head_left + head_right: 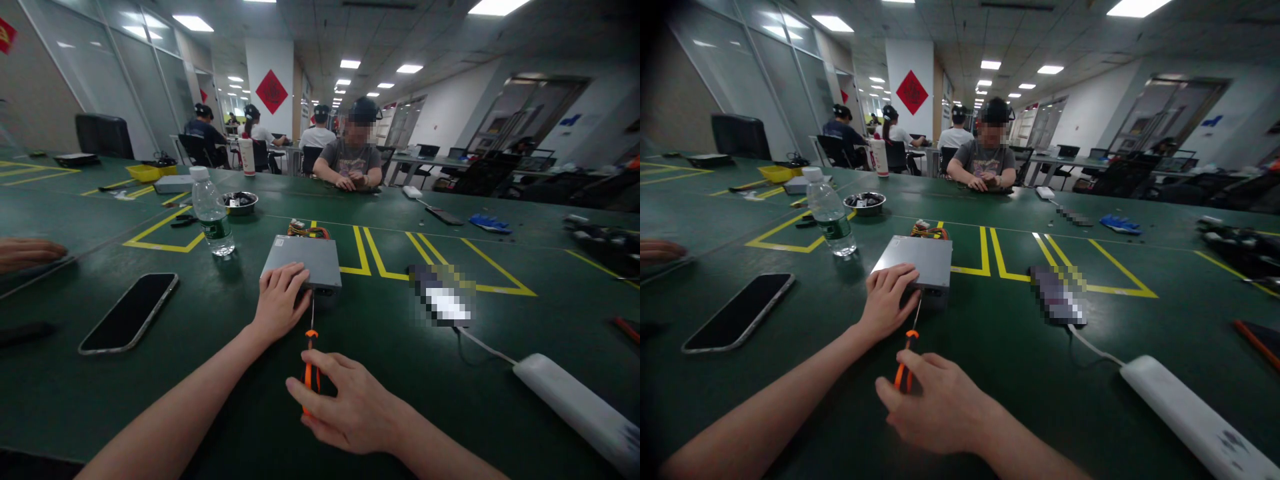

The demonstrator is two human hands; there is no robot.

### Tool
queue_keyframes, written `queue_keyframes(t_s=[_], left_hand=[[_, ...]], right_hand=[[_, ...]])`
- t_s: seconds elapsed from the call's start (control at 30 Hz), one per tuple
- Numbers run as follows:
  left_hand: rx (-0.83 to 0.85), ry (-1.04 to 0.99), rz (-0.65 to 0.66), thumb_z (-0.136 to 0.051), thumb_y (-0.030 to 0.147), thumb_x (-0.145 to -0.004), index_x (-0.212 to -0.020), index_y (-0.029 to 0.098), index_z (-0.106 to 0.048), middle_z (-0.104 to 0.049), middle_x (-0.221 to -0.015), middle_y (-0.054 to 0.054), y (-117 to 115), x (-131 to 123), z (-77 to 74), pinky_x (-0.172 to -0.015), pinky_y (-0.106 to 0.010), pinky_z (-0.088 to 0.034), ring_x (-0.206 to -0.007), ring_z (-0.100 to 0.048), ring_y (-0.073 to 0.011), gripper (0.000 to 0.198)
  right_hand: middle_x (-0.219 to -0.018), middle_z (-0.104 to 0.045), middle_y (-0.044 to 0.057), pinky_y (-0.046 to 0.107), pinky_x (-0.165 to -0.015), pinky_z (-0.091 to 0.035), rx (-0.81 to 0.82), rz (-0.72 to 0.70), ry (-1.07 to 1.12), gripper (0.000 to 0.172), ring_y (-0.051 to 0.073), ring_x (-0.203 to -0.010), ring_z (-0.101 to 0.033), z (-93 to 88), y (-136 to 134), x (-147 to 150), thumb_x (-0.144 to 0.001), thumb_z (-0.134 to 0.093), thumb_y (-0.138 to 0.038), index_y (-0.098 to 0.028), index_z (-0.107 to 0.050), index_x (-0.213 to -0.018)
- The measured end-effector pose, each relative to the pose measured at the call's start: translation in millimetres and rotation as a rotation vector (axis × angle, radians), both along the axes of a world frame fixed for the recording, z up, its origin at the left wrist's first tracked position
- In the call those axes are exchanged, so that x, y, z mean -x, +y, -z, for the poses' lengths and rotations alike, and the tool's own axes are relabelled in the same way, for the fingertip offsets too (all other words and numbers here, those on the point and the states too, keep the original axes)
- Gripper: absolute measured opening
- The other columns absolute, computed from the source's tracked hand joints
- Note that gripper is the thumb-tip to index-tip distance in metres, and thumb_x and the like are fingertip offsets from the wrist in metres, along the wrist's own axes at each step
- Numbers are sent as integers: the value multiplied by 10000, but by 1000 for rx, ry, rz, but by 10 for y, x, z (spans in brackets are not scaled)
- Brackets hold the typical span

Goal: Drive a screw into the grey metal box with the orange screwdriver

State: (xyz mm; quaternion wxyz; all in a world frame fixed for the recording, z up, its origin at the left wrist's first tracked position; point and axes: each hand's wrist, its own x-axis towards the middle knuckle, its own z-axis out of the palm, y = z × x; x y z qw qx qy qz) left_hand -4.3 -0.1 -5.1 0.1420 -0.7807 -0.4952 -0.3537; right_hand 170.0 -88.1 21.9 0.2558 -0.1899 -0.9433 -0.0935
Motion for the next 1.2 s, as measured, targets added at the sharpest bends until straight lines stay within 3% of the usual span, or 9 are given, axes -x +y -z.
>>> queue_keyframes(t_s=[0.23, 0.33, 0.43, 0.53, 0.63, 0.77, 1.0, 1.2], left_hand=[[2, -15, 22, -478, 283, -848, -1137, 227, -497, -522, -1272, -58, -14, -6, -10, -989, -416, -250, -1206, -420, -221, 295], [4, -20, 32, -479, 276, -848, -1138, 231, -493, -525, -1277, -49, -7, 2, -8, -1002, -420, -232, -1205, -424, -217, 294], [7, -31, 46, -484, 283, -844, -1130, 235, -498, -548, -1251, -44, 10, 12, -9, -984, -417, -245, -1171, -455, -215, 290], [11, -31, 59, -488, 298, -839, -1112, 233, -507, -562, -1231, -43, 24, 20, -20, -946, -408, -268, -1143, -474, -214, 281], [12, -27, 62, -489, 295, -837, -1108, 233, -509, -566, -1225, -39, 27, 26, -33, -926, -401, -276, -1134, -478, -212, 279], [7, -20, 66, -491, 296, -836, -1110, 234, -509, -563, -1230, -37, 25, 30, -39, -920, -397, -278, -1136, -474, -211, 282], [11, -25, 58, -488, 291, -838, -1113, 235, -507, -562, -1230, -38, 22, 28, -25, -923, -398, -272, -1144, -468, -213, 281], [6, -16, 48, -475, 299, -849, -1122, 232, -499, -553, -1241, -45, 18, 25, -17, -914, -396, -275, -1145, -467, -213, 282]], right_hand=[[-1021, -643, 156, 254, -671, -504, 29, -100, 196, 211, 137, -760, -638, 131, 29, -5, -901, -443, -304, -111, -505, -959], [-997, -646, 152, 271, -684, -512, 98, -75, 165, 319, 168, -832, -637, 116, 21, 10, -919, -381, -401, -112, -506, -971], [-1084, -606, 171, 284, -715, -510, 151, -72, 54, 306, 184, -915, -619, 39, 1, 20, -920, -359, -336, -120, -490, -1094], [-1113, -598, 167, 285, -695, -506, 100, -80, 35, 261, 167, -860, -630, 23, -1, 16, -915, -392, -278, -154, -491, -1122], [-1087, -619, 157, 277, -677, -502, 43, -96, 137, 187, 139, -758, -637, 107, 18, 0, -889, -479, -276, -140, -515, -1012], [-1014, -644, 156, 267, -697, -506, 48, -75, 269, 200, 152, -816, -641, 190, 32, -24, -866, -523, -331, -142, -478, -911], [-1033, -632, 159, 295, -705, -510, 40, -73, 140, 257, 178, -927, -613, 28, 1, -23, -907, -393, -291, -138, -518, -1074], [-1008, -650, 159, 267, -685, -506, -1, -86, 232, 194, 154, -828, -633, 133, 25, -26, -864, -520, -320, -129, -511, -899]])
